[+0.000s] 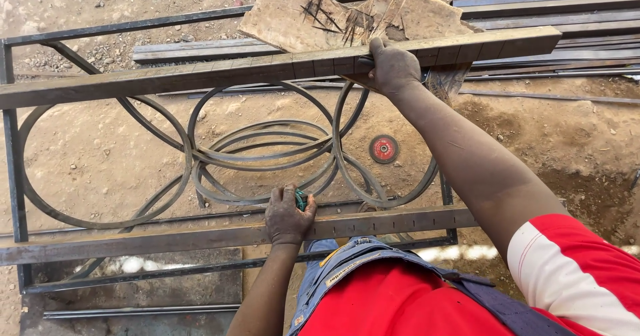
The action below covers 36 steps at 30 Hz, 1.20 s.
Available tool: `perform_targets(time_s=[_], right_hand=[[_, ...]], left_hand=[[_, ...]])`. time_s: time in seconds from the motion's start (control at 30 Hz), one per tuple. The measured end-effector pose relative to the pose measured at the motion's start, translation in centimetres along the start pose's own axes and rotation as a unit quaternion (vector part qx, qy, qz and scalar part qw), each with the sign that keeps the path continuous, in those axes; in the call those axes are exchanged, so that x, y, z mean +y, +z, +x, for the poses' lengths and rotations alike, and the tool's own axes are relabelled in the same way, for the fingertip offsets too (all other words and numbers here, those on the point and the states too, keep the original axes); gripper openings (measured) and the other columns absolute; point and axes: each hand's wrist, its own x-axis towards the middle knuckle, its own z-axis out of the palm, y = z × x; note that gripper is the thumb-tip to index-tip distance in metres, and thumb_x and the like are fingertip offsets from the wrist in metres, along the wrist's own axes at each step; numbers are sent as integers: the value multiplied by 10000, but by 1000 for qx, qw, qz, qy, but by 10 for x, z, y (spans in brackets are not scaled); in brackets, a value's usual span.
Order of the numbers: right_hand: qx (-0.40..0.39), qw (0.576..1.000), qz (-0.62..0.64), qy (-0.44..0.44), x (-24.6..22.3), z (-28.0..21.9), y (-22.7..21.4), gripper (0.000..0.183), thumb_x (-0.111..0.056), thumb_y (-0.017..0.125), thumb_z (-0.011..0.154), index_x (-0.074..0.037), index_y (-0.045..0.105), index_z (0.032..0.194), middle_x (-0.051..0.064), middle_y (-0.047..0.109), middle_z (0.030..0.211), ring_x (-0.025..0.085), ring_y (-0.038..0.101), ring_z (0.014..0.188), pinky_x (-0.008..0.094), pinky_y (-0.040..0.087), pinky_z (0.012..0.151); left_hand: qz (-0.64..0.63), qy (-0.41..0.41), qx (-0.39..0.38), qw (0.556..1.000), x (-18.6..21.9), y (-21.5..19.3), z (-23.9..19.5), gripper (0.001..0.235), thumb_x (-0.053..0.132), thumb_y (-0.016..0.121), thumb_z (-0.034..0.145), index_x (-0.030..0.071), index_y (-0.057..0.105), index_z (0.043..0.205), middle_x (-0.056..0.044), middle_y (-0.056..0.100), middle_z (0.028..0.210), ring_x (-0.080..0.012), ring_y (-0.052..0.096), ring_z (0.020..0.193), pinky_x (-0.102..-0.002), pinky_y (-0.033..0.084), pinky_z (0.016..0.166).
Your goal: The person measures and marks a metal frame using a try square and a marker. They repeatedly position the square on the metal bar to create evenly spaced marks along its length.
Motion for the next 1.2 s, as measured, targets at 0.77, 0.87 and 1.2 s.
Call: perform_targets(time_s=[0.77, 0.87, 1.2], right_hand=[[-28, 995, -96, 12, -17, -2, -26, 675, -429, 925, 706, -163, 641, 1257, 82, 674, 1143, 316, 737, 811, 449, 642, 538], [-60, 997, -48, 30, -21, -4, -38, 710, -332, 914, 700, -117, 614, 1306, 125, 619, 1232, 430, 732, 886, 535, 627, 670], [-80, 994, 9, 70, -28, -11, -46, 604, -254, 915, 692, -96, 672, 1222, 165, 568, 1292, 540, 712, 946, 611, 603, 813]], left_hand=[[-50, 4, -6, 999, 7, -11, 1, 451, 401, 714, 790, 121, 680, 1143, -111, 621, 1072, -368, 657, 915, -514, 558, 689], [-133, -88, -23, 987, -8, 2, 2, 402, 403, 731, 785, 226, 647, 1136, -56, 586, 1056, -345, 668, 917, -502, 587, 690], [-707, -412, 16, 574, -99, -13, 172, 337, 263, 657, 756, 131, 621, 1064, -150, 580, 950, -274, 596, 871, -493, 591, 647]])
